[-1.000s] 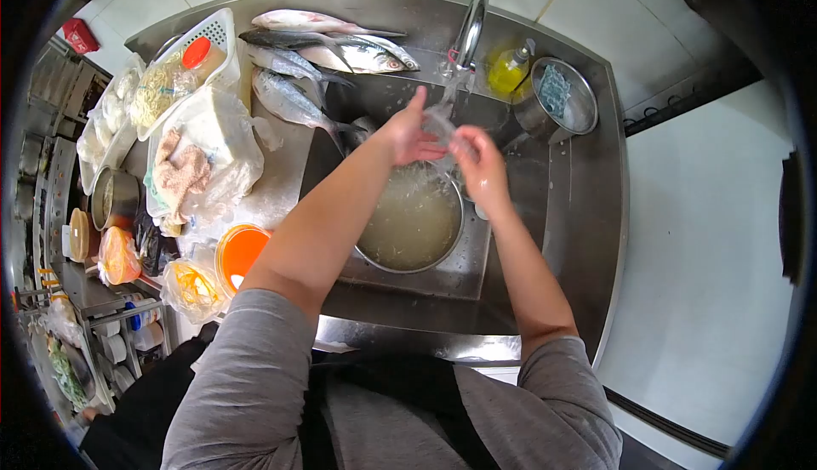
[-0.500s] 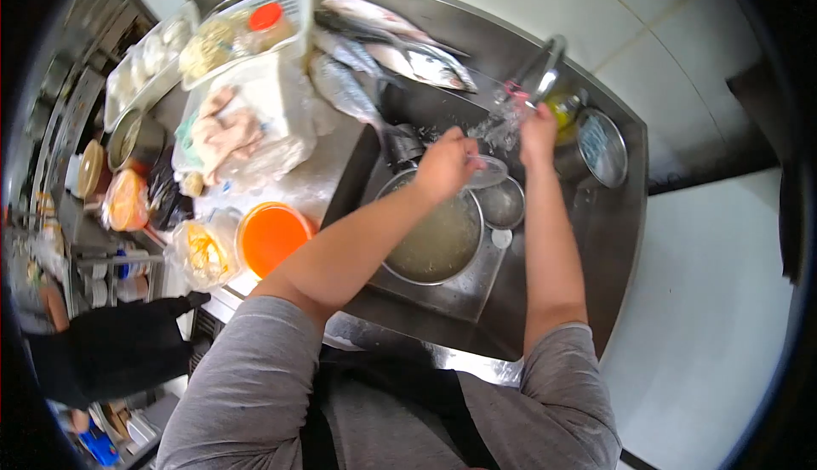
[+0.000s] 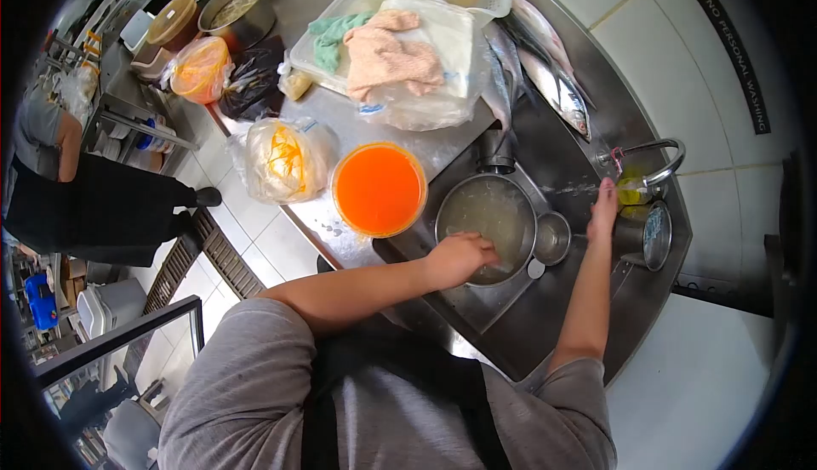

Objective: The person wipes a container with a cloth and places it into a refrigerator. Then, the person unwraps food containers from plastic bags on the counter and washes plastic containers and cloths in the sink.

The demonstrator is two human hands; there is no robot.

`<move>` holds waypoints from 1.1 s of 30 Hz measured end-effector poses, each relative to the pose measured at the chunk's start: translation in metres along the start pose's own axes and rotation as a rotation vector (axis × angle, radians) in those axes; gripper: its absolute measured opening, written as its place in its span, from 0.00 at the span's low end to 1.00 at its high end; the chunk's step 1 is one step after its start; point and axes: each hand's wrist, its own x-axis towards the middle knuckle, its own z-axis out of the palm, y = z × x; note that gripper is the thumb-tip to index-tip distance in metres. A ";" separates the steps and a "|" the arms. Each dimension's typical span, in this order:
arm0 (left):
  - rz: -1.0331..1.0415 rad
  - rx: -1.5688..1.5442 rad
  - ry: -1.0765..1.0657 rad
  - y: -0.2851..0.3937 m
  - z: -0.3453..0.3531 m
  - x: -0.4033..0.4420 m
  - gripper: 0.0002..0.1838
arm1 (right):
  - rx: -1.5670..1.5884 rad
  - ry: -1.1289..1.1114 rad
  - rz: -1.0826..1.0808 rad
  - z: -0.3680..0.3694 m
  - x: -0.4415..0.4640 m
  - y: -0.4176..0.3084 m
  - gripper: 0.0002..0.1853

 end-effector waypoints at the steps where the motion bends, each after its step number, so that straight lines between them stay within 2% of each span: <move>1: -0.064 -0.163 0.157 -0.002 -0.002 -0.004 0.09 | -0.063 -0.098 0.077 0.007 -0.046 -0.024 0.28; 2: -0.123 -0.327 0.313 -0.003 -0.005 -0.008 0.07 | -0.024 -0.297 0.031 0.008 -0.086 -0.031 0.31; 3: -0.113 -0.334 0.319 -0.002 -0.012 -0.013 0.07 | 0.140 -0.546 0.113 0.005 -0.109 -0.024 0.31; 5: -0.359 -0.480 0.390 0.001 -0.033 -0.022 0.05 | 0.106 -0.841 0.051 0.006 -0.171 -0.029 0.31; 7: -0.335 -0.551 0.444 0.008 -0.052 -0.032 0.06 | -0.040 -1.012 -0.068 0.017 -0.214 -0.047 0.30; 8: -0.319 -0.566 0.453 0.013 -0.062 -0.038 0.06 | -0.043 -1.003 -0.070 0.018 -0.217 -0.061 0.30; 10: -0.287 -0.578 0.459 0.014 -0.083 -0.048 0.05 | -0.032 -1.028 -0.229 0.029 -0.211 -0.099 0.25; 12: -0.063 -0.513 0.693 0.005 -0.105 -0.062 0.03 | 0.076 -0.855 -0.270 0.052 -0.195 -0.142 0.21; 14: -0.202 -0.513 0.786 -0.011 -0.130 -0.085 0.02 | 0.143 -0.758 -0.444 0.094 -0.192 -0.198 0.20; 16: -0.198 -0.695 1.024 -0.036 -0.163 -0.102 0.03 | 0.012 -0.700 -0.505 0.144 -0.194 -0.236 0.21; 18: -0.306 -0.867 1.189 -0.058 -0.210 -0.115 0.03 | -0.281 -0.479 -0.777 0.202 -0.205 -0.264 0.21; 20: -0.296 -1.039 1.304 -0.093 -0.248 -0.116 0.06 | -0.509 -0.200 -1.033 0.250 -0.205 -0.266 0.16; 22: -0.487 -1.089 1.369 -0.143 -0.270 -0.109 0.11 | -0.545 -0.231 -0.951 0.269 -0.197 -0.267 0.14; 23: -0.493 -1.105 1.338 -0.158 -0.283 -0.102 0.11 | -0.568 -0.271 -0.874 0.274 -0.196 -0.267 0.11; 25: -0.786 -1.055 1.072 -0.182 -0.298 -0.089 0.27 | -0.157 -0.210 -0.813 0.266 -0.195 -0.266 0.06; 26: -0.798 -1.070 1.025 -0.198 -0.299 -0.086 0.27 | 0.090 -0.233 -0.598 0.252 -0.200 -0.264 0.06; 27: -0.797 -0.763 0.924 -0.216 -0.298 -0.085 0.31 | 0.336 -0.241 -0.389 0.234 -0.209 -0.271 0.06; 28: -0.771 -0.462 0.819 -0.229 -0.295 -0.083 0.36 | 0.465 -0.247 -0.345 0.209 -0.215 -0.271 0.09; 29: -0.772 -0.316 0.810 -0.235 -0.293 -0.081 0.41 | 0.596 -0.256 -0.306 0.181 -0.223 -0.271 0.13; 31: -0.602 -0.452 0.709 -0.264 -0.291 -0.085 0.43 | 0.824 -0.223 -0.276 0.141 -0.245 -0.274 0.16; 32: -0.598 -0.462 0.690 -0.268 -0.293 -0.087 0.43 | 0.832 -0.217 -0.281 0.121 -0.251 -0.269 0.15; 33: -0.704 -0.510 0.679 -0.269 -0.298 -0.087 0.45 | 0.843 -0.213 -0.287 0.106 -0.255 -0.261 0.14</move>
